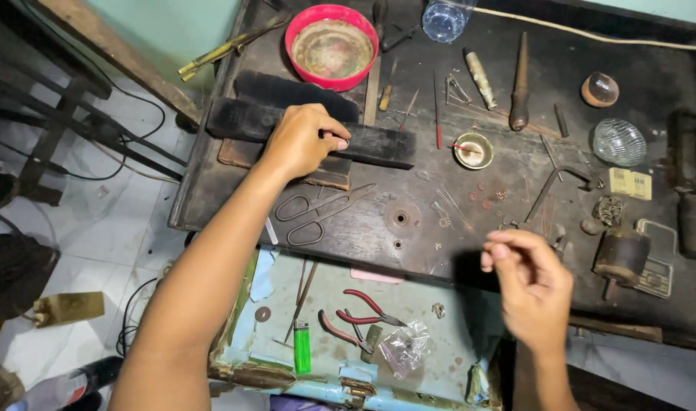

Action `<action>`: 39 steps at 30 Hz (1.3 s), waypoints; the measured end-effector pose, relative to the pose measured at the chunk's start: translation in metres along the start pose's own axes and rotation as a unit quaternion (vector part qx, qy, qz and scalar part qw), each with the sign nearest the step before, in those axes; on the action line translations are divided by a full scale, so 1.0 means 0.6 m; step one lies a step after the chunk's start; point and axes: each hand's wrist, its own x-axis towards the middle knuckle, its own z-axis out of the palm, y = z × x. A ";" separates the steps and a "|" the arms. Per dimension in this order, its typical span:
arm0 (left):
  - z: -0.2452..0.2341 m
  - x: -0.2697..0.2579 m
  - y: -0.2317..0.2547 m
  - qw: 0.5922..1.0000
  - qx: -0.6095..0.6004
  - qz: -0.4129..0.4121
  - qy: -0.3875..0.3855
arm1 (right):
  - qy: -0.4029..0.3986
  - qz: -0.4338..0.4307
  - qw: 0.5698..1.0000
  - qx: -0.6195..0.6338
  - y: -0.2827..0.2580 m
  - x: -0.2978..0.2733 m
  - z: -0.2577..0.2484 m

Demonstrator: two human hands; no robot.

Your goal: The person is using pliers to hold small metal jewelry components and then uses a torch to solder them together on a workbench.

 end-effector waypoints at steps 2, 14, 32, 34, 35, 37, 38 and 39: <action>0.002 0.002 -0.006 1.000 -0.004 -0.011 -0.007 | -0.010 -0.005 1.000 0.007 -0.008 0.003 0.026; -0.037 -0.209 0.031 0.997 0.065 0.028 0.030 | -0.026 -0.051 0.986 0.160 0.071 0.014 0.139; 0.015 -0.284 0.106 0.977 0.002 -0.105 -0.187 | 0.014 -0.099 0.984 0.150 0.037 0.002 0.105; 0.063 -0.299 0.113 0.945 -0.274 -0.129 -0.121 | 0.015 -0.103 0.979 0.173 0.036 0.002 0.104; 0.081 -0.308 0.111 0.945 -0.273 -0.127 -0.128 | 0.022 -0.101 0.980 0.171 0.036 -0.001 0.104; 0.120 -0.324 0.109 0.966 -0.234 0.102 -0.049 | 0.025 -0.094 0.982 0.162 0.036 -0.001 0.102; 0.116 -0.321 0.118 0.965 -0.237 0.101 -0.053 | 0.026 -0.091 0.983 0.159 0.040 -0.002 0.102; 0.111 -0.319 0.127 0.958 -0.251 0.114 -0.077 | 0.027 -0.100 0.978 0.179 0.043 -0.002 0.102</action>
